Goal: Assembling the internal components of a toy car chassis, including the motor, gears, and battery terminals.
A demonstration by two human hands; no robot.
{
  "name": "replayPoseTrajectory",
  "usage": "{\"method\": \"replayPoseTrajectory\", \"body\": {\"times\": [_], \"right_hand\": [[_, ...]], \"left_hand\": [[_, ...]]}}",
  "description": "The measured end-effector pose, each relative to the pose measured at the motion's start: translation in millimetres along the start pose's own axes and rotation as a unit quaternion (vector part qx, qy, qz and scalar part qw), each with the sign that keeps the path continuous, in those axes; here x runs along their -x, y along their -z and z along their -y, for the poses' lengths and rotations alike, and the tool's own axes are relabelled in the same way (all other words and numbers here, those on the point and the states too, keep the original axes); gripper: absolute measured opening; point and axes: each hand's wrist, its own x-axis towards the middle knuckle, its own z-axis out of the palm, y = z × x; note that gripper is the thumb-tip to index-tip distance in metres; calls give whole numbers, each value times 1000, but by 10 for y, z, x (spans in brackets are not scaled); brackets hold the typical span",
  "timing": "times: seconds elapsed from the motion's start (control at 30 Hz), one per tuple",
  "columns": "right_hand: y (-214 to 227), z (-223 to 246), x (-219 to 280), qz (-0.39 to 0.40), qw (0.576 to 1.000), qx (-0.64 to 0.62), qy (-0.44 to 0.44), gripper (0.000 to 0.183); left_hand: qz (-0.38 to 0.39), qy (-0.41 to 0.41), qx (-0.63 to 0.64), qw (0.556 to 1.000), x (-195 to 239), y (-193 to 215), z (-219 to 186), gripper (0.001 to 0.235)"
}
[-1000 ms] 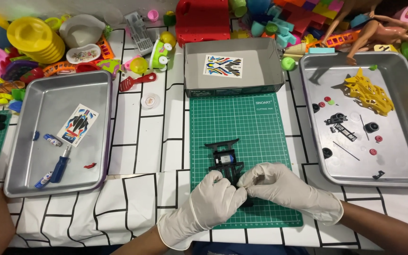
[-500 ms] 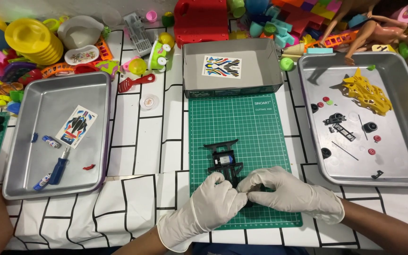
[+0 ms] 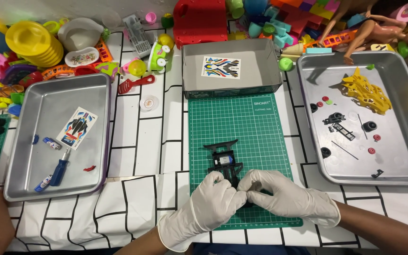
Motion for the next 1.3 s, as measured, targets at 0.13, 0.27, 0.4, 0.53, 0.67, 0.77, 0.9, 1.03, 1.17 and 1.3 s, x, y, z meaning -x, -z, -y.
{"method": "replayPoseTrajectory", "body": {"times": [0.13, 0.27, 0.4, 0.53, 0.67, 0.77, 0.9, 1.03, 1.17, 1.3], "right_hand": [[-26, -111, 21, -42, 998, -34, -30, 4], [-79, -4, -16, -71, 996, -57, -12, 9], [-58, 17, 10, -105, 993, -38, -44, 5], [-32, 37, 23, -131, 990, 57, 22, 12], [-53, -38, 22, -138, 965, 113, 194, 16], [-43, -99, 38, -168, 961, 139, 169, 17], [-50, -144, 43, -174, 959, 134, 177, 16], [-31, -132, 27, -168, 941, 168, 242, 18], [-103, -4, 29, -207, 960, 135, 131, 18], [-100, -48, 37, -185, 968, 133, 110, 19]], "left_hand": [[-8, -2, -10, 1000, -9, 12, 8, 32], [-23, 22, 1, 999, -25, 10, 17, 35], [-50, 33, 1, 998, -78, 23, 44, 38], [-90, 79, 50, 992, -132, 24, 82, 30], [-87, 96, 78, 989, -104, 42, 93, 27], [-35, 151, 97, 983, -94, 139, 81, 36], [-66, 167, 86, 980, 127, 15, 78, 51], [-78, 125, 106, 983, 47, 9, 106, 11], [-140, 173, 197, 955, -6, -39, 69, 12], [-121, 216, 263, 932, 31, 51, 73, 8]]}}
